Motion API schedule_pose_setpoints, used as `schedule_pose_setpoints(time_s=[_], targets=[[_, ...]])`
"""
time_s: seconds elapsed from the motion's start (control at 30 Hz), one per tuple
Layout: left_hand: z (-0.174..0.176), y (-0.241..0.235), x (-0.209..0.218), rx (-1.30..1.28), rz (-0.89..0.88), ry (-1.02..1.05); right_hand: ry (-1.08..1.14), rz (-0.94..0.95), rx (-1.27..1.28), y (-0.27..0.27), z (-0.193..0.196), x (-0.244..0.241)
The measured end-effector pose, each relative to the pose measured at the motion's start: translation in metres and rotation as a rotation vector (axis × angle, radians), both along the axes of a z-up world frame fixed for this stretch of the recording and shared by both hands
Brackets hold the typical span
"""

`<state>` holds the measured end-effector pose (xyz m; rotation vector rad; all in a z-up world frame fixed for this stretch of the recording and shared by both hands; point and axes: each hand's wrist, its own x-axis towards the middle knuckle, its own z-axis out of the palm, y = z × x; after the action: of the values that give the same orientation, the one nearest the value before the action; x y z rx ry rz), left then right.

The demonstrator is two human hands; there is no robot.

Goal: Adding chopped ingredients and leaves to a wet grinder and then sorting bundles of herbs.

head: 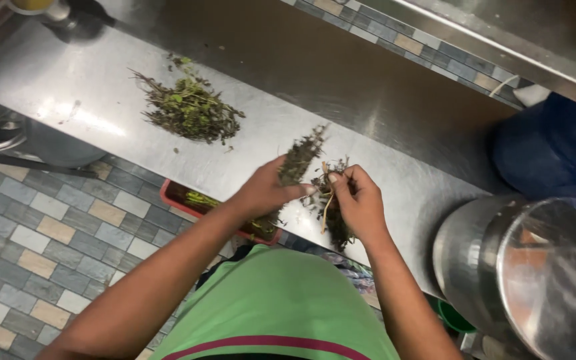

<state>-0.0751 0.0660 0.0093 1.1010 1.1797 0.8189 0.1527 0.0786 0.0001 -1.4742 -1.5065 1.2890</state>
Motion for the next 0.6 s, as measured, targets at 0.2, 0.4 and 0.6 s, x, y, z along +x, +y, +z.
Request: schedule_pose_setpoints(time_s=[0.2, 0.4, 0.6], targets=[[0.003, -0.001, 0.012, -0.050, -0.055, 0.016, 0.218, 0.029, -0.112, 0.000, 0.011, -0.014], [-0.002, -0.010, 0.006, -0.077, 0.001, -0.014, 0.071, 0.099, 0.043, -0.015, 0.014, -0.010], [-0.004, -0.011, -0.003, -0.143, -0.013, -0.079, -0.385, -0.070, 0.360, -0.007, 0.018, -0.003]])
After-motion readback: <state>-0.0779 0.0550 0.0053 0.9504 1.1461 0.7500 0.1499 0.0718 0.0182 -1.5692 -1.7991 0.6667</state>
